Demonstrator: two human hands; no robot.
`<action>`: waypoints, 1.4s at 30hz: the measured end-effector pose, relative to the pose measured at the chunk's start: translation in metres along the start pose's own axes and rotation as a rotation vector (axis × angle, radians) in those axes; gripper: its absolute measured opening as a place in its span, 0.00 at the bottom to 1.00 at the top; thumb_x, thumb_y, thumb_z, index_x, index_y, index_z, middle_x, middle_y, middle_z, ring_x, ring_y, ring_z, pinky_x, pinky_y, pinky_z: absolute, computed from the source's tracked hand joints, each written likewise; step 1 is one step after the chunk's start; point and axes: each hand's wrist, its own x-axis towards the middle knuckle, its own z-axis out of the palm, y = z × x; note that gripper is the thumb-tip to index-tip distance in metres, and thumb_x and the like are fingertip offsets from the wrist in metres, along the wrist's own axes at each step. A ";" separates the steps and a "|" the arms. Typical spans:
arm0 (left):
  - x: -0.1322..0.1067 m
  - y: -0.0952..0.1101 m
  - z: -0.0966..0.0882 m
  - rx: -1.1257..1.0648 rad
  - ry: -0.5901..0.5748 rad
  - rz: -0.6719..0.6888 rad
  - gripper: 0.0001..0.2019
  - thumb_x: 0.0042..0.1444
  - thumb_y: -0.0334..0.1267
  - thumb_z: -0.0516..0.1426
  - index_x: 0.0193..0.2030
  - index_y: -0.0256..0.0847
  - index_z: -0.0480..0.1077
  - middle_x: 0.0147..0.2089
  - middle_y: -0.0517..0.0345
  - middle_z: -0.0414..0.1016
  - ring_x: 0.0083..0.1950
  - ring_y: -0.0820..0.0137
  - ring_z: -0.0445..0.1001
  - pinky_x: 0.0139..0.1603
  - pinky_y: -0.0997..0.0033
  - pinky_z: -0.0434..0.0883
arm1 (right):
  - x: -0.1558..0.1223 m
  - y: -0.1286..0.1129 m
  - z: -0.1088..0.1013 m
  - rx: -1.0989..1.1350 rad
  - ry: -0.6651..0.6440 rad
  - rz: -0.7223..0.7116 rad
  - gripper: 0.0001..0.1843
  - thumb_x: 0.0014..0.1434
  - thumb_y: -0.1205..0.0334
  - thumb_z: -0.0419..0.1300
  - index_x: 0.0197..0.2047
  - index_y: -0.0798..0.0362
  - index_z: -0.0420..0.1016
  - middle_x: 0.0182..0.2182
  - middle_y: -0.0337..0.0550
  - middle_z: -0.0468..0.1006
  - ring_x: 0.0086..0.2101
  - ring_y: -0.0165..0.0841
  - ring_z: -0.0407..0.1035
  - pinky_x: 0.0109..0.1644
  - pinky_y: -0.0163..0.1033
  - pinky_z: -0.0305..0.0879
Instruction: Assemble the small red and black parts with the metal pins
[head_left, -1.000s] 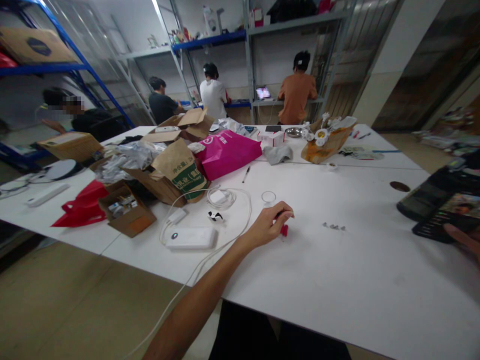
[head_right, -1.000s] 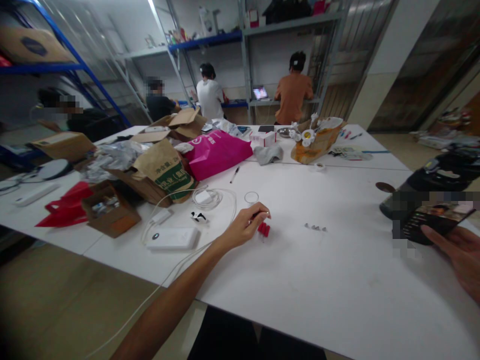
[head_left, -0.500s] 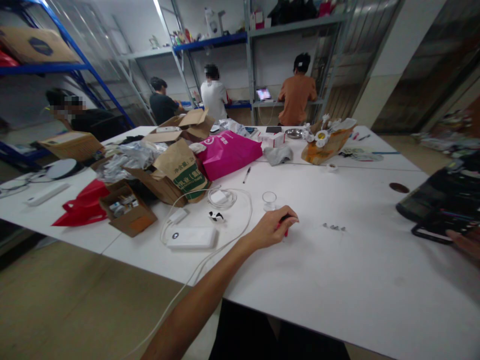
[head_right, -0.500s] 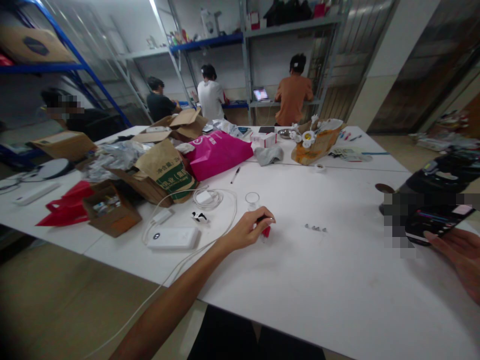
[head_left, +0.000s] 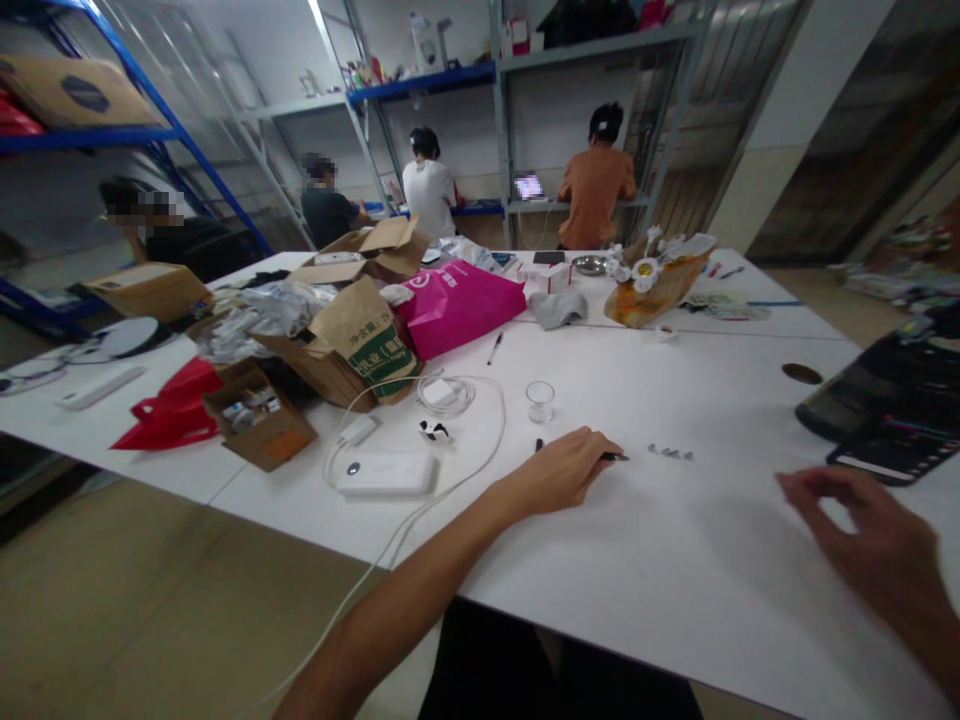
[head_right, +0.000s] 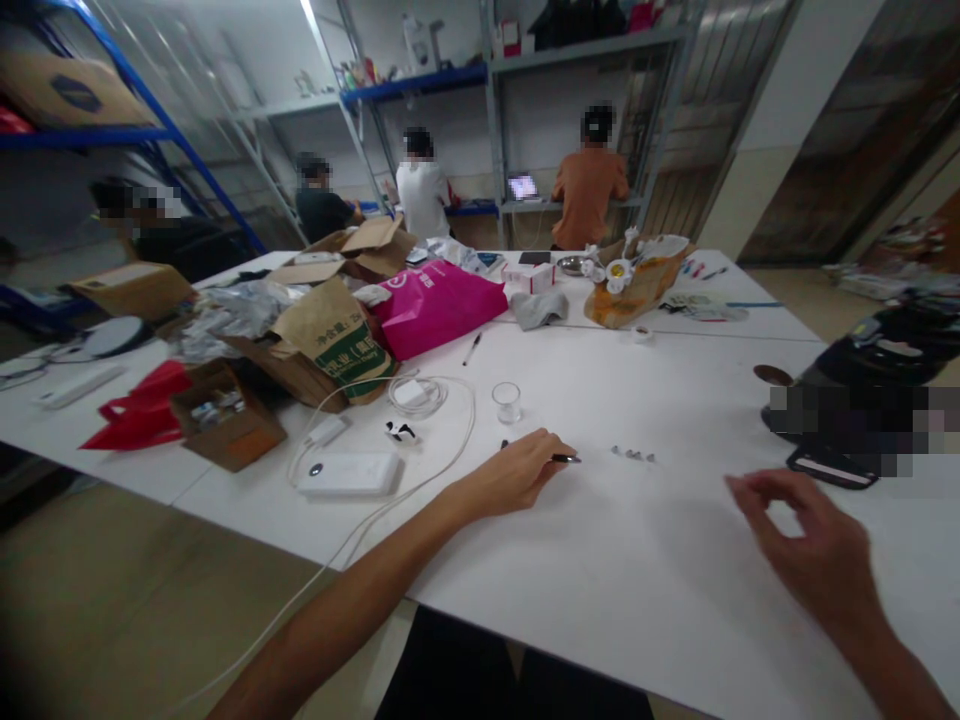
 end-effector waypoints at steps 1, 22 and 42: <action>0.001 0.001 0.004 0.029 -0.024 0.016 0.12 0.78 0.38 0.50 0.61 0.38 0.68 0.54 0.41 0.78 0.56 0.59 0.77 0.58 0.58 0.74 | -0.003 -0.018 0.011 0.072 -0.089 -0.051 0.31 0.62 0.26 0.61 0.45 0.46 0.78 0.43 0.54 0.82 0.41 0.43 0.78 0.44 0.48 0.73; 0.001 -0.002 0.028 0.229 -0.050 0.009 0.18 0.80 0.42 0.46 0.56 0.34 0.74 0.44 0.43 0.83 0.48 0.60 0.82 0.52 0.62 0.76 | 0.002 -0.127 0.080 0.495 -0.611 -0.250 0.30 0.75 0.40 0.53 0.28 0.51 0.71 0.24 0.38 0.70 0.27 0.29 0.63 0.34 0.36 0.60; 0.008 0.008 0.009 -0.853 -0.138 -0.446 0.28 0.72 0.60 0.54 0.53 0.33 0.76 0.26 0.62 0.70 0.25 0.76 0.62 0.29 0.73 0.60 | 0.004 -0.126 0.076 0.694 -0.509 -0.212 0.16 0.64 0.46 0.70 0.51 0.44 0.86 0.46 0.43 0.86 0.45 0.37 0.82 0.52 0.43 0.79</action>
